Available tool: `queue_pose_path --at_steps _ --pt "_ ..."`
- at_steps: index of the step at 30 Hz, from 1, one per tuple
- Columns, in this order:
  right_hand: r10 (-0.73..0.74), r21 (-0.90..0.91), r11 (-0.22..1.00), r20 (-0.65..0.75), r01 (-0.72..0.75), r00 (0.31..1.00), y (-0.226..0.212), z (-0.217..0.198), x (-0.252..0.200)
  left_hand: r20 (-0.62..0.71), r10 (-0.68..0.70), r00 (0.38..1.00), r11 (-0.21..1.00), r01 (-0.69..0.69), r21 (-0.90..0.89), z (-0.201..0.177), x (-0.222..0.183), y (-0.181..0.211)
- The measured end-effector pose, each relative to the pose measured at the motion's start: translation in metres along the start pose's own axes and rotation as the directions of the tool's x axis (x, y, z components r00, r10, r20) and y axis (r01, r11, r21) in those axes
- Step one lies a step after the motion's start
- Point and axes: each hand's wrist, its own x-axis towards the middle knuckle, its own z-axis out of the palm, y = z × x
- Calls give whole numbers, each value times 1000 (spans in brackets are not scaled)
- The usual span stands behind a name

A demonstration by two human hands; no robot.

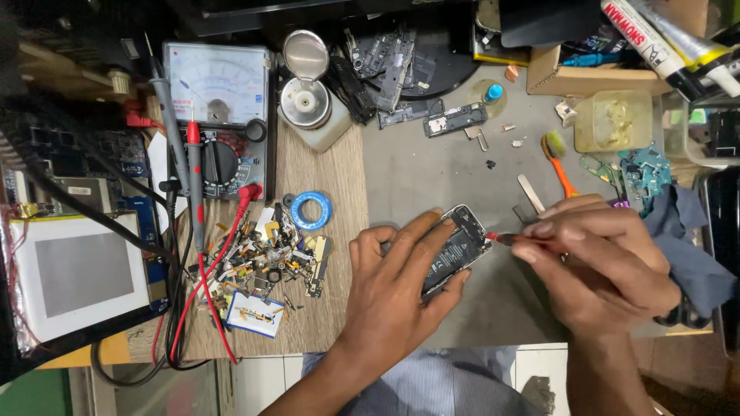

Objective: Repair a smartphone by unscrewing and adjusting internal components using a precision screwdriver

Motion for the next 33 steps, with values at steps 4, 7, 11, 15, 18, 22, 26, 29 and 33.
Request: queue_pose_path --at_steps 4,7,11,15,18,22,26,29,33 --pt "16 80 997 56 -20 998 1 -2 -4 11 -7 1000 1000 7 13 0 1 1" --pt "14 131 991 74 -24 997 -2 2 2 11 -11 1000 1000 11 12 1 0 1" --pt "-3 49 999 -17 4 1000 -7 6 9 11 -4 1000 1000 4 -3 -1 1 2" --pt "87 129 988 14 -88 996 -4 2 -7 12 -8 1000 1000 8 6 0 1 2" --pt "92 161 982 58 -100 994 -8 4 1 6 -7 1000 1000 7 20 2 0 3" --pt "35 25 999 -24 -34 999 -4 4 -3 11 0 1000 1000 -1 26 1 0 3" --pt "123 175 978 -26 -117 992 -6 6 -12 -3 -8 1000 1000 8 30 -1 1 6" --pt "146 56 988 -8 -145 989 -16 7 0 -12 -19 1000 1000 19 -24 -1 2 6" --pt "192 142 973 -60 -182 980 -15 8 -6 -24 -28 999 1000 27 -15 2 3 8"
